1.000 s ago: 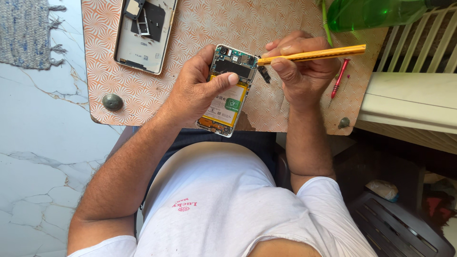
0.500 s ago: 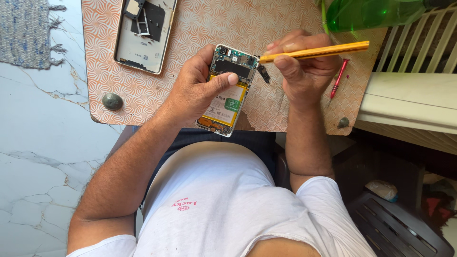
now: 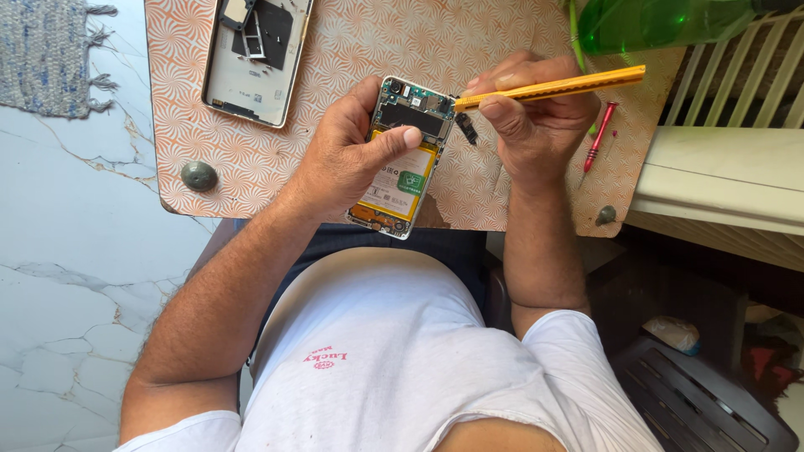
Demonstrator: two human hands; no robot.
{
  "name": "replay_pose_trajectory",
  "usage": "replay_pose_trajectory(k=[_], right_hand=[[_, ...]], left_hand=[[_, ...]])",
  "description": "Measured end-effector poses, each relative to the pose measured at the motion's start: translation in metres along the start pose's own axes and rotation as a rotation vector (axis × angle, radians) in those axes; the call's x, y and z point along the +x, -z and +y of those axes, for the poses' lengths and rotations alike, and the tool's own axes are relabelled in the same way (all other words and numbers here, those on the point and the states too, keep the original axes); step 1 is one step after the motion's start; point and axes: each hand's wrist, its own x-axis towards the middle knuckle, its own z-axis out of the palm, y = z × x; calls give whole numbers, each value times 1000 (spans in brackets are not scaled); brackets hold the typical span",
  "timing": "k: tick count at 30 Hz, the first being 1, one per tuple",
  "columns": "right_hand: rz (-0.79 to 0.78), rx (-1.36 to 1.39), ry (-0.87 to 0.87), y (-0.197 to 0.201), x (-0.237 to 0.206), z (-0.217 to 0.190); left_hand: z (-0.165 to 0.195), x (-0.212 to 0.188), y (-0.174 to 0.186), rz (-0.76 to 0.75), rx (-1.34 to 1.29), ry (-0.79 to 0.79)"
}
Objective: The person disassembles a smartphone, using a yellow plastic pry tool to separate the back cover and a green toothbrush to clean internal components. They remove a small black part, clean it, and place it back inside the phone.
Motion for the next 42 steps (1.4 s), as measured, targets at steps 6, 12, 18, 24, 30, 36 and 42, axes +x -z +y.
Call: replay_pose_trajectory(k=[6, 12, 18, 24, 30, 36, 42], right_hand=[[-4, -33, 19, 0, 1, 0], [5, -3, 1, -1, 0, -2], [-3, -11, 11, 1, 1, -1], [1, 0, -2, 1, 0, -1], [-4, 7, -12, 2, 0, 0], [-16, -7, 7, 3, 2, 1], [-16, 14, 4, 2, 2, -1]], left_hand=[[1, -1, -1, 23, 62, 25], [0, 0, -1, 8, 34, 8], [-1, 0, -1, 16, 40, 20], [0, -1, -1, 13, 41, 14], [1, 0, -1, 12, 86, 5], [1, 0, -1, 19, 96, 21], [1, 1, -1, 35, 101, 39]])
